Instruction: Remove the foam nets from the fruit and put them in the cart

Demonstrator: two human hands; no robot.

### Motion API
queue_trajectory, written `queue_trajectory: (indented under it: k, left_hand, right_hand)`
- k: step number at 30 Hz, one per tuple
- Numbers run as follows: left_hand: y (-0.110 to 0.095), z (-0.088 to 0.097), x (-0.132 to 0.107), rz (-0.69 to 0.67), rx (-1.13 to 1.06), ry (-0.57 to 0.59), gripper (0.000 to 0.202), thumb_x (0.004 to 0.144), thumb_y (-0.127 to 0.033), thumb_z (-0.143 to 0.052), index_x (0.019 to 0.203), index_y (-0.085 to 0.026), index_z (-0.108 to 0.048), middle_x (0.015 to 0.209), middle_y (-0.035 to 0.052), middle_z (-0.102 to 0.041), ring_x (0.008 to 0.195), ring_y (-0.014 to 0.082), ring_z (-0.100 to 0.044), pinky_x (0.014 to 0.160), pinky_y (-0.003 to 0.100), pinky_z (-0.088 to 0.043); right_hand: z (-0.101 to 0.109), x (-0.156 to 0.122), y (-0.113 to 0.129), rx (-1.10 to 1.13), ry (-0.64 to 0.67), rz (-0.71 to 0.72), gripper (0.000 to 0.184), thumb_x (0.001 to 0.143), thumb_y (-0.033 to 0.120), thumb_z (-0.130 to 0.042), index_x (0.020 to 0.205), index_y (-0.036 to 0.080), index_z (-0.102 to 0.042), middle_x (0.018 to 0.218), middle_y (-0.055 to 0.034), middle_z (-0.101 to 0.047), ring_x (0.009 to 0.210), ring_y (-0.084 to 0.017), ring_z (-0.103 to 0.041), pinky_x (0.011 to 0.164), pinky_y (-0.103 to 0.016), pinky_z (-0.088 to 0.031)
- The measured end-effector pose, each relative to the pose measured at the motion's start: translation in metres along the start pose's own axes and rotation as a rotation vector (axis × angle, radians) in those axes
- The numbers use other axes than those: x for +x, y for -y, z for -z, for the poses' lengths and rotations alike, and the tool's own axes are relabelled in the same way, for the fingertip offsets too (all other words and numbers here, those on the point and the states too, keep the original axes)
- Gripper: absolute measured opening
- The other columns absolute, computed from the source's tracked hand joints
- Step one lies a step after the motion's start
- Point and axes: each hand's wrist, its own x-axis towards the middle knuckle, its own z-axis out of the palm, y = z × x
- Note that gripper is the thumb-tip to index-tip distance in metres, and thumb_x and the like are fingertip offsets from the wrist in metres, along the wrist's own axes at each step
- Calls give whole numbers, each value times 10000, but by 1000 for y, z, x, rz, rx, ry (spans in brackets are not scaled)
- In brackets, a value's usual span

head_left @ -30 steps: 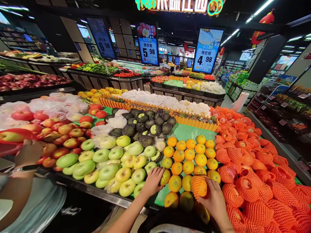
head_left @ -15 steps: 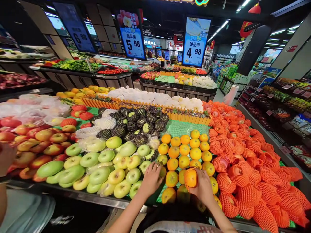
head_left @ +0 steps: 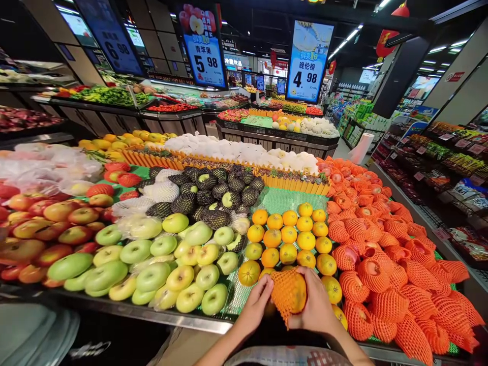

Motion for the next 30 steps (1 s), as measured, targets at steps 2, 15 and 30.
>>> queue_trajectory:
  k: [2, 15, 30]
  left_hand:
    - [-10, -1, 0, 1, -56, 12, 713, 893, -914, -616, 913, -202, -640, 938, 57, -637, 944, 252, -605, 856, 343, -555]
    - [5, 33, 36, -54, -69, -360, 743, 782, -913, -744, 945, -214, -555, 835, 4, -601, 714, 178, -539, 620, 268, -463]
    - [15, -2, -1, -13, -2, 386, 1202, 676, -913, -831, 1552, -185, -445, 1599, 218, -490, 1482, 432, -495, 1266, 517, -419]
  right_hand:
    - [1, 1, -1, -28, 57, 45, 941, 471, 224, -864, 1361, 198, -559, 1277, -161, -729, 1175, -407, -715, 1050, -587, -574]
    - [10, -20, -34, 605, -300, -13, 759, 732, 505, -909, 1351, 296, -522, 1239, -64, -686, 1154, -261, -715, 1000, -373, -593]
    - [-2, -35, -31, 230, 257, 83, 951, 791, 315, -900, 1653, 382, -504, 1691, -121, -510, 1554, -375, -524, 1254, -535, -501]
